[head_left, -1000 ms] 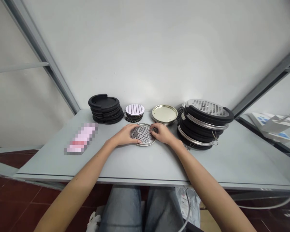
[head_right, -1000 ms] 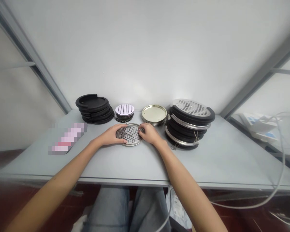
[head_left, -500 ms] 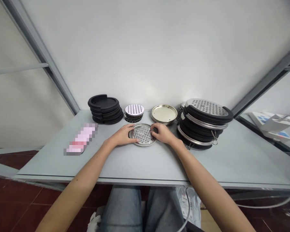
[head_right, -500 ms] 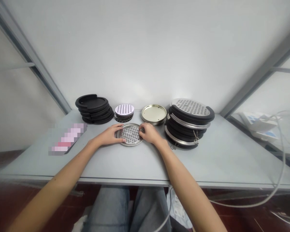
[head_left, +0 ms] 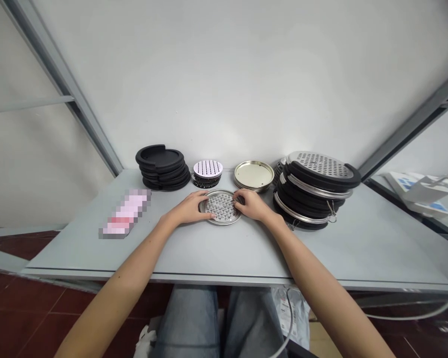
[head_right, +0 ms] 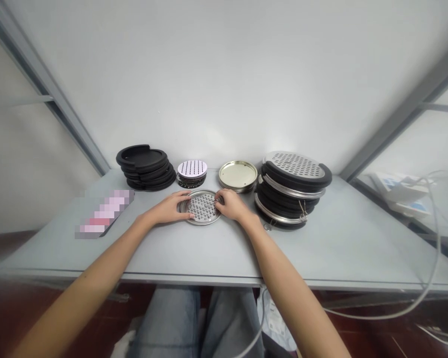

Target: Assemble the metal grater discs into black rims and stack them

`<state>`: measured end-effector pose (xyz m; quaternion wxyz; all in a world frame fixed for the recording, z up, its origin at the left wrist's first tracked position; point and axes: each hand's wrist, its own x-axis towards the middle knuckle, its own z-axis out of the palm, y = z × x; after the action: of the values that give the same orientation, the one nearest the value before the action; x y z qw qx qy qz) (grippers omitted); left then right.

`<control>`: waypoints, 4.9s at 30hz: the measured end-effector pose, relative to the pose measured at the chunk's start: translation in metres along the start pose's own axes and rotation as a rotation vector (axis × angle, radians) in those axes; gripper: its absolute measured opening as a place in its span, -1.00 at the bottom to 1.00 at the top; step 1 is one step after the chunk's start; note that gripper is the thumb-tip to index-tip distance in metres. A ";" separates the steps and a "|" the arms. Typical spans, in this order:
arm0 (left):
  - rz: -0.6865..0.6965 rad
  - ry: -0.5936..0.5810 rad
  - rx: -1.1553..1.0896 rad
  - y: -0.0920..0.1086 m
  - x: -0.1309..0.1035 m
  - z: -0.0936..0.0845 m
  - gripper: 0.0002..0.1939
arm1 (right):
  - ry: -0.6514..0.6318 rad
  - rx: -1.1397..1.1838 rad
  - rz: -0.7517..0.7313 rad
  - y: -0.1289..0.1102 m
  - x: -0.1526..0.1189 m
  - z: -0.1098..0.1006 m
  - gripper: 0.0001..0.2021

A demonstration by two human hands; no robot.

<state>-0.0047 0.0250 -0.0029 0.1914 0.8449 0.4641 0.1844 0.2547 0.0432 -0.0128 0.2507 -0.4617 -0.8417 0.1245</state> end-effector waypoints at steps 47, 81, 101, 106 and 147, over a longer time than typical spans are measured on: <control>0.007 -0.043 -0.021 0.001 -0.004 -0.003 -0.10 | 0.026 0.035 0.030 -0.003 0.000 0.005 -0.81; 0.037 -0.003 0.079 0.003 -0.006 0.003 -0.30 | 0.048 0.005 -0.049 0.001 -0.002 0.006 -0.73; 0.036 0.003 0.072 0.004 -0.006 0.003 -0.32 | 0.032 -0.034 -0.017 -0.005 -0.003 0.004 -0.60; 0.025 -0.003 0.078 0.007 -0.006 0.001 -0.32 | 0.012 -0.042 -0.026 -0.007 -0.003 0.003 -0.56; 0.014 -0.012 0.019 0.003 -0.004 0.001 -0.28 | 0.005 0.039 -0.022 -0.007 -0.001 0.003 -0.59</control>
<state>-0.0038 0.0202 -0.0027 0.1847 0.8511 0.4589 0.1761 0.2484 0.0385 -0.0120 0.2632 -0.4480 -0.8434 0.1370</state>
